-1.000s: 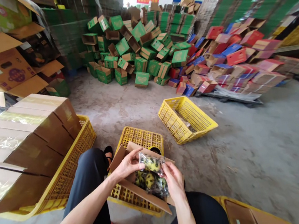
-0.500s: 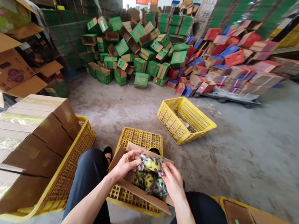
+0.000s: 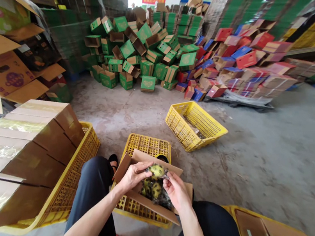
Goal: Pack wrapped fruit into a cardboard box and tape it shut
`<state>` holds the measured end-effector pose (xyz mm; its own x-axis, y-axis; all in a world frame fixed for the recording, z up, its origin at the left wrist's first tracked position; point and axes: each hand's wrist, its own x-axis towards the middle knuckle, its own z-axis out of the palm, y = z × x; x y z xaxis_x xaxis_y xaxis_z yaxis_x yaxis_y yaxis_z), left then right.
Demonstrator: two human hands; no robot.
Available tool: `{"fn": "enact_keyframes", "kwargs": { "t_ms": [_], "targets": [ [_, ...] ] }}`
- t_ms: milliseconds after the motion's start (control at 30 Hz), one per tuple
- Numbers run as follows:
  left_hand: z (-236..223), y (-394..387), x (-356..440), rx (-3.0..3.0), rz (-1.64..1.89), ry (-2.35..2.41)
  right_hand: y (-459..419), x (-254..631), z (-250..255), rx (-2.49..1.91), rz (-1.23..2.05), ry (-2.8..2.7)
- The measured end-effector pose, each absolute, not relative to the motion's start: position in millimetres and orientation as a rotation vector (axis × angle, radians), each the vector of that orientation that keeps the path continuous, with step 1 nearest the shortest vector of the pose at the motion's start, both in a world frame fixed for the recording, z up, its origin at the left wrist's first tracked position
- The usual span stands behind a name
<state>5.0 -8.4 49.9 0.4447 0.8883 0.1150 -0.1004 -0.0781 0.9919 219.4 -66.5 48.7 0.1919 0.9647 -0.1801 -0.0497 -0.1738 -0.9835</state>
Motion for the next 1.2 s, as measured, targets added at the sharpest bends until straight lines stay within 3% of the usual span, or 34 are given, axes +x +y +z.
{"fn": "enact_keyframes", "kwargs": {
  "t_ms": [100, 267, 567, 1000, 1200],
  "targets": [
    [43, -6, 5, 1.27, 0.95, 0.89, -68, 216, 56, -1.378, 1.295, -0.847],
    [40, -3, 2, 1.221, 0.924, 0.998, -66, 216, 65, -1.488, 1.081, -0.983],
    [46, -10, 10, 1.291, 0.75, 1.053, -70, 218, 65, -1.65, 1.052, -1.071],
    [47, -6, 8, 1.029, 0.721, 0.726, -70, 228, 52, -1.557, 1.109, -0.98],
    [34, -3, 7, 1.0, 0.899, 0.704, -66, 224, 62, -1.417, 1.192, -0.999]
  ]
}}
